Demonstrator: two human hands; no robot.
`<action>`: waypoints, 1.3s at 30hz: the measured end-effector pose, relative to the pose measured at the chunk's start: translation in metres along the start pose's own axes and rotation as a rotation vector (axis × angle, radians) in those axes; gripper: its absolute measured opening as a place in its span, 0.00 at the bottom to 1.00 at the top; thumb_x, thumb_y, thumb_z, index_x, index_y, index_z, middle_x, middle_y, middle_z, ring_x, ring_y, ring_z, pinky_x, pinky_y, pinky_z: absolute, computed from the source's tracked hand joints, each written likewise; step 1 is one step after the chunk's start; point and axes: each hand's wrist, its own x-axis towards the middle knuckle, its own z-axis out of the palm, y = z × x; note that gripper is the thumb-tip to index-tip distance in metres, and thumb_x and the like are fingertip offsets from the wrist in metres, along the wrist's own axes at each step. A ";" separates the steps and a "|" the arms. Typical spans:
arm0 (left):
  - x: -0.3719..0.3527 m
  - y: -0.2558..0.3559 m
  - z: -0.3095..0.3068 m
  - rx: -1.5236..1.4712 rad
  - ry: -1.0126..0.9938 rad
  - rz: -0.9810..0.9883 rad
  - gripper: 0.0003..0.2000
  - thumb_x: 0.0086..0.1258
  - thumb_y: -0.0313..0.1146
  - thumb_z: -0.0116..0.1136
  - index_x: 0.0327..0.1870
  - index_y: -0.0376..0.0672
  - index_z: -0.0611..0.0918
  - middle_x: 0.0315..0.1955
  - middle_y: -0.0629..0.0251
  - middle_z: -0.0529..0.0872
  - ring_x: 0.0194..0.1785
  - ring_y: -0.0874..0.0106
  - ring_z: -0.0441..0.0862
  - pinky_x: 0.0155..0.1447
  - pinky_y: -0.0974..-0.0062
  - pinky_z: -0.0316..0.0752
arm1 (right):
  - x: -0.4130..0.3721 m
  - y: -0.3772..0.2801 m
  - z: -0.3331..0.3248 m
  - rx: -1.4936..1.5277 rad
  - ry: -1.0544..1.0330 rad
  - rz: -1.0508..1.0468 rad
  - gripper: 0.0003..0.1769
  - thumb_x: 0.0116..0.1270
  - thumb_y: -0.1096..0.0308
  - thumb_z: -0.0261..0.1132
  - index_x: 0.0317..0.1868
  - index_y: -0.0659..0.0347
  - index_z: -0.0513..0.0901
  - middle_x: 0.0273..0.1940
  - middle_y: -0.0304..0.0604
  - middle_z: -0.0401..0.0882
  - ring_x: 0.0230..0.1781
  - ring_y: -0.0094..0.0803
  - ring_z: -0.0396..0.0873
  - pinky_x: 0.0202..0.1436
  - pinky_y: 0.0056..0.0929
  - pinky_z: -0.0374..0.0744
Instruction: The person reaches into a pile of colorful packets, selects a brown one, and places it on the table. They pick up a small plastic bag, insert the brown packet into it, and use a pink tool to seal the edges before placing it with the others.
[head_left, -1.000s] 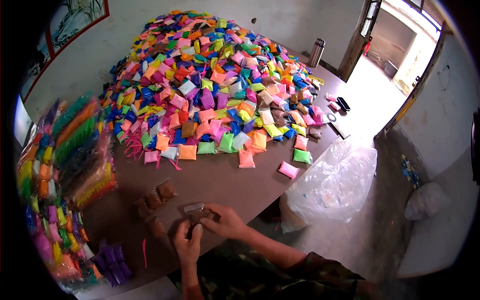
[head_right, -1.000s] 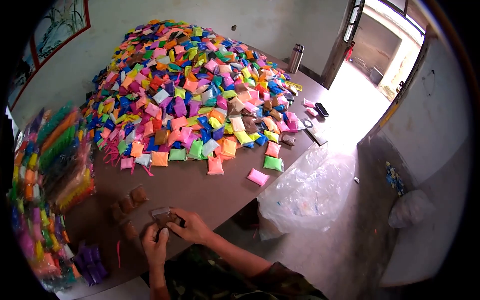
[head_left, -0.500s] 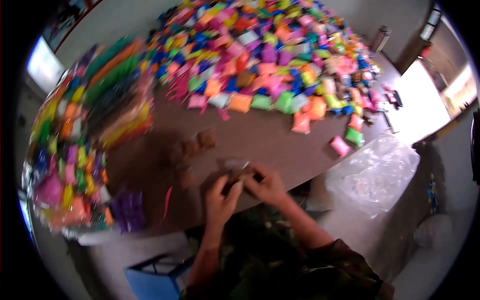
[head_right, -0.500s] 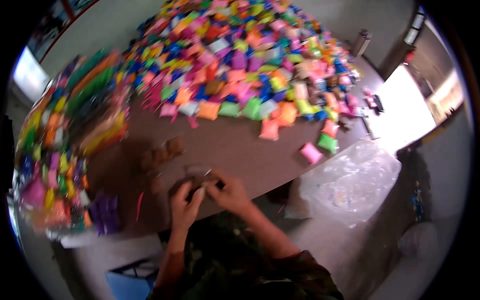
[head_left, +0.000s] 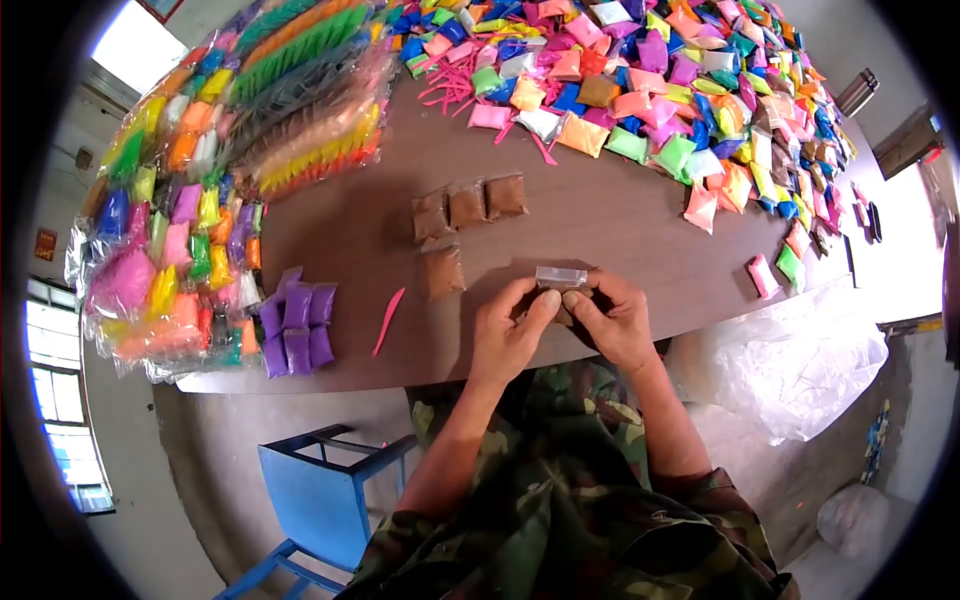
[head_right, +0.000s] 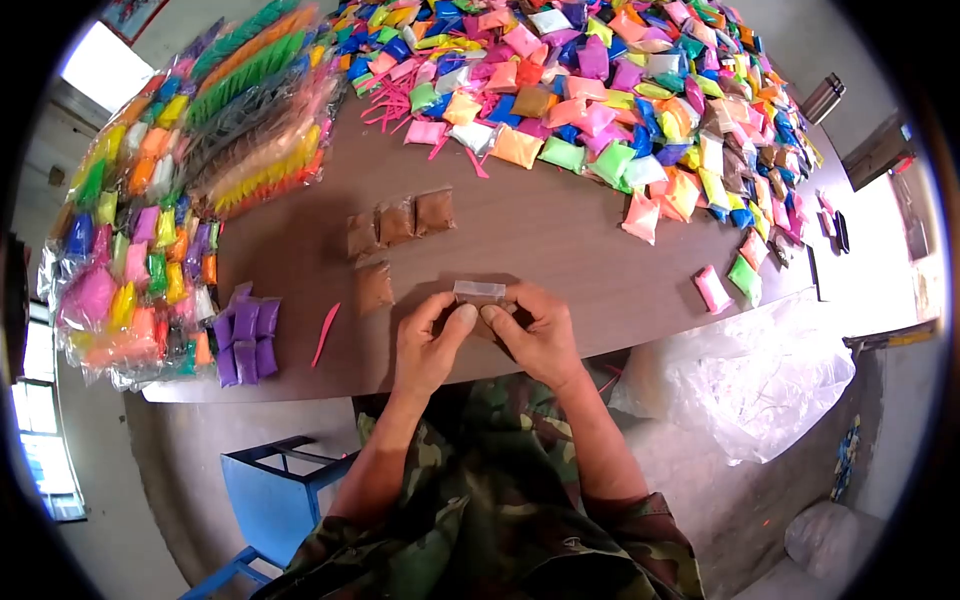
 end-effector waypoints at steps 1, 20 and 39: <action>0.001 -0.002 -0.002 -0.005 -0.022 -0.029 0.11 0.82 0.34 0.67 0.50 0.34 0.88 0.31 0.71 0.87 0.36 0.84 0.78 0.42 0.79 0.77 | 0.001 0.003 -0.002 -0.121 -0.019 -0.070 0.08 0.71 0.75 0.75 0.48 0.67 0.90 0.34 0.35 0.82 0.35 0.19 0.76 0.40 0.26 0.76; 0.000 -0.019 -0.009 -0.013 -0.073 -0.035 0.11 0.82 0.37 0.68 0.51 0.36 0.89 0.34 0.70 0.90 0.39 0.83 0.82 0.45 0.78 0.80 | 0.002 0.002 -0.004 -0.270 -0.072 -0.155 0.06 0.77 0.73 0.73 0.41 0.68 0.88 0.34 0.34 0.80 0.36 0.19 0.73 0.39 0.24 0.73; 0.001 -0.015 -0.011 0.013 0.013 -0.108 0.12 0.83 0.37 0.66 0.51 0.35 0.88 0.33 0.73 0.87 0.38 0.84 0.78 0.42 0.79 0.76 | 0.002 -0.012 0.005 -0.286 -0.093 -0.142 0.07 0.73 0.74 0.73 0.46 0.68 0.89 0.31 0.35 0.80 0.32 0.18 0.73 0.36 0.24 0.73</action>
